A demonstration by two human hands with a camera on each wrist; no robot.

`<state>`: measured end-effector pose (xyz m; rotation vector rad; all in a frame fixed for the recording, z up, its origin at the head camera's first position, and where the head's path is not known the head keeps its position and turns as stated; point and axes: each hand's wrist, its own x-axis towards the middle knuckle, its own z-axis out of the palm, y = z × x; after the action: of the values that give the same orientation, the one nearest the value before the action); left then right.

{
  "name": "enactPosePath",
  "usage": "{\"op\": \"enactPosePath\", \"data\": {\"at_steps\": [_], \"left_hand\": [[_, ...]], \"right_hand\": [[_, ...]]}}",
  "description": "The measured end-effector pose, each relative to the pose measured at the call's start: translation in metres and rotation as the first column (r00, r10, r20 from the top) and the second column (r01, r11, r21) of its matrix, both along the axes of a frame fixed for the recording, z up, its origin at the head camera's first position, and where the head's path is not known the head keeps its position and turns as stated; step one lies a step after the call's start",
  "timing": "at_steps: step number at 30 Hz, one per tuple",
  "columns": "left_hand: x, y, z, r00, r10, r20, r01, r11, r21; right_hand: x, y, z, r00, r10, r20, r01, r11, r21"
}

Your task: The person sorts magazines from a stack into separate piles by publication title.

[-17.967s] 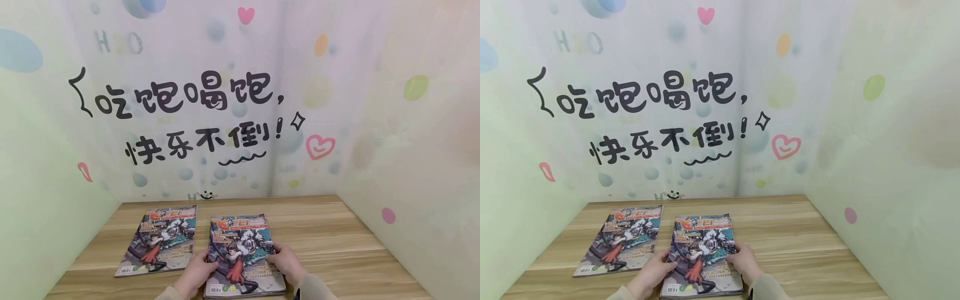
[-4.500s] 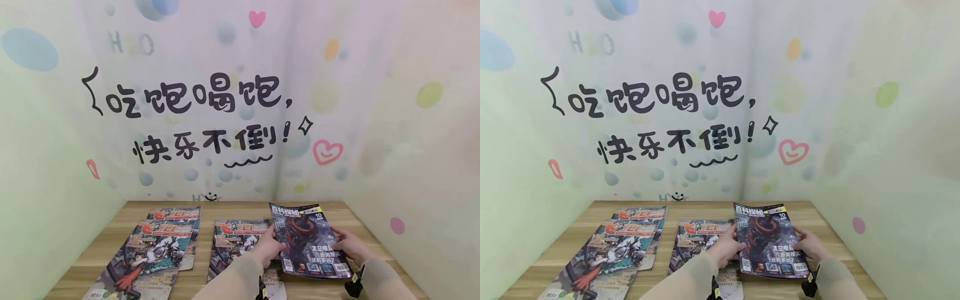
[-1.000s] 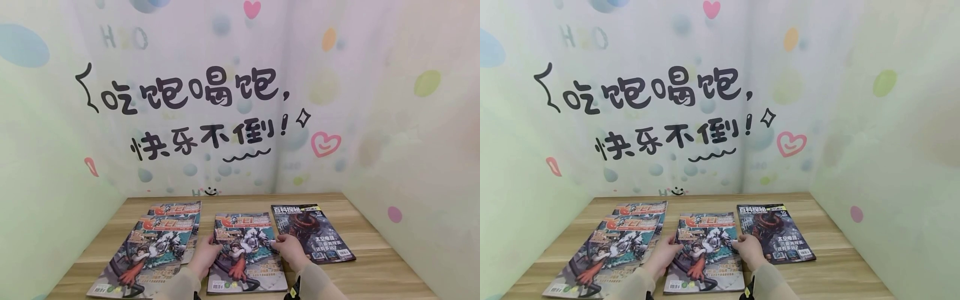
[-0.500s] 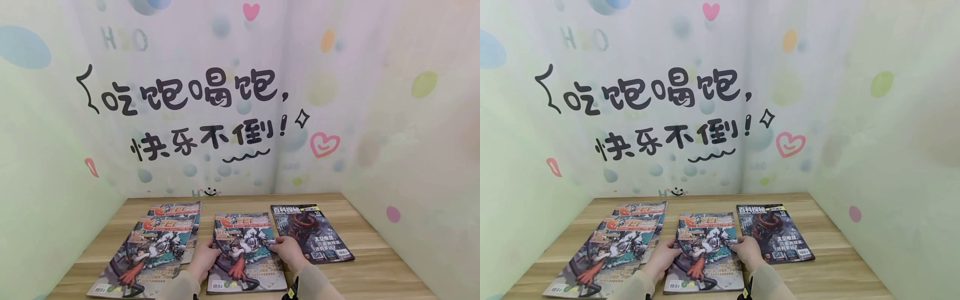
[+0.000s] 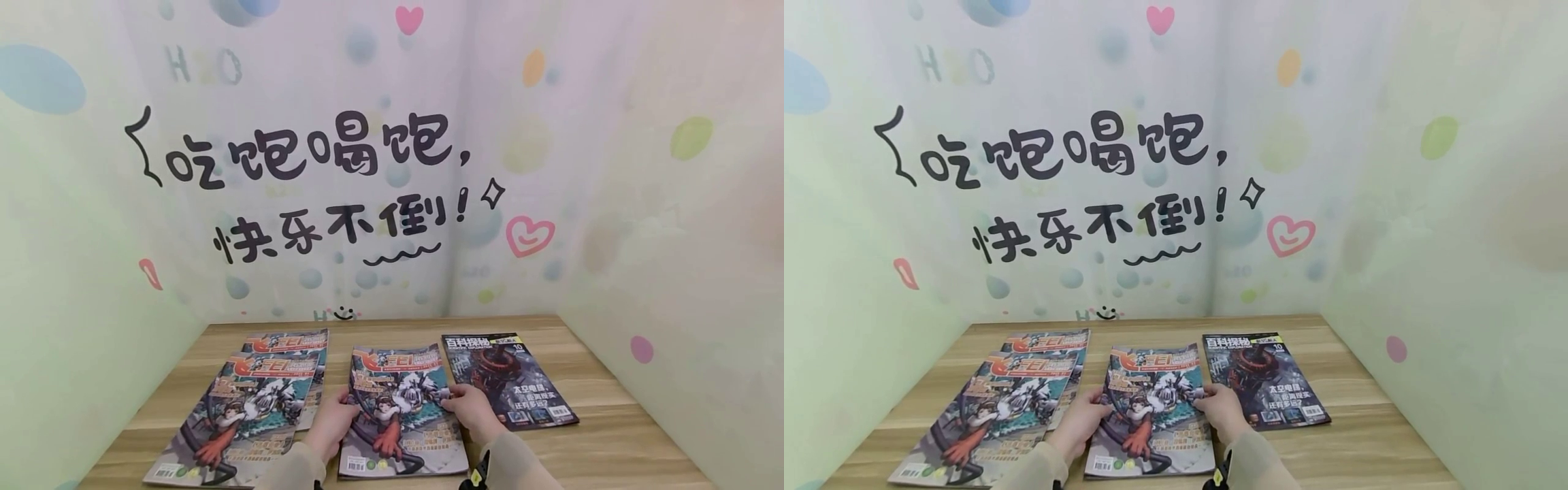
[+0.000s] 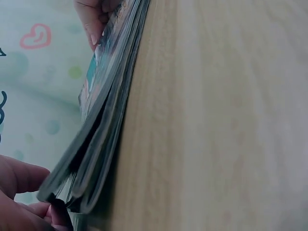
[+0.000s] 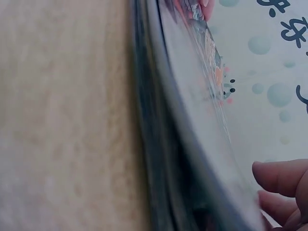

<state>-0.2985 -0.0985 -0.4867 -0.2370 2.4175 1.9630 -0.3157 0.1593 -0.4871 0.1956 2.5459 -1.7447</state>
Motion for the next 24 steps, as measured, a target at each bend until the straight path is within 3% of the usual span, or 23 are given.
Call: {"op": "enactPosePath", "data": {"at_steps": [7, 13, 24], "left_hand": [[-0.0032, -0.0003, 0.0005, 1.0, 0.005, -0.007, -0.004, 1.0, 0.026], [-0.0021, 0.0005, 0.0023, 0.998, -0.061, 0.01, 0.06, 0.993, 0.098], [0.0018, -0.005, -0.0003, 0.988, -0.153, 0.01, 0.151, 0.981, 0.118]], "right_hand": [[0.0005, -0.0007, -0.0007, 0.998, 0.054, -0.04, -0.056, 0.997, -0.058], [-0.0007, 0.0016, -0.0001, 0.999, 0.053, -0.007, -0.053, 0.997, -0.059], [-0.0017, 0.0046, -0.0027, 0.996, 0.09, 0.001, -0.089, 0.989, -0.115]]}}
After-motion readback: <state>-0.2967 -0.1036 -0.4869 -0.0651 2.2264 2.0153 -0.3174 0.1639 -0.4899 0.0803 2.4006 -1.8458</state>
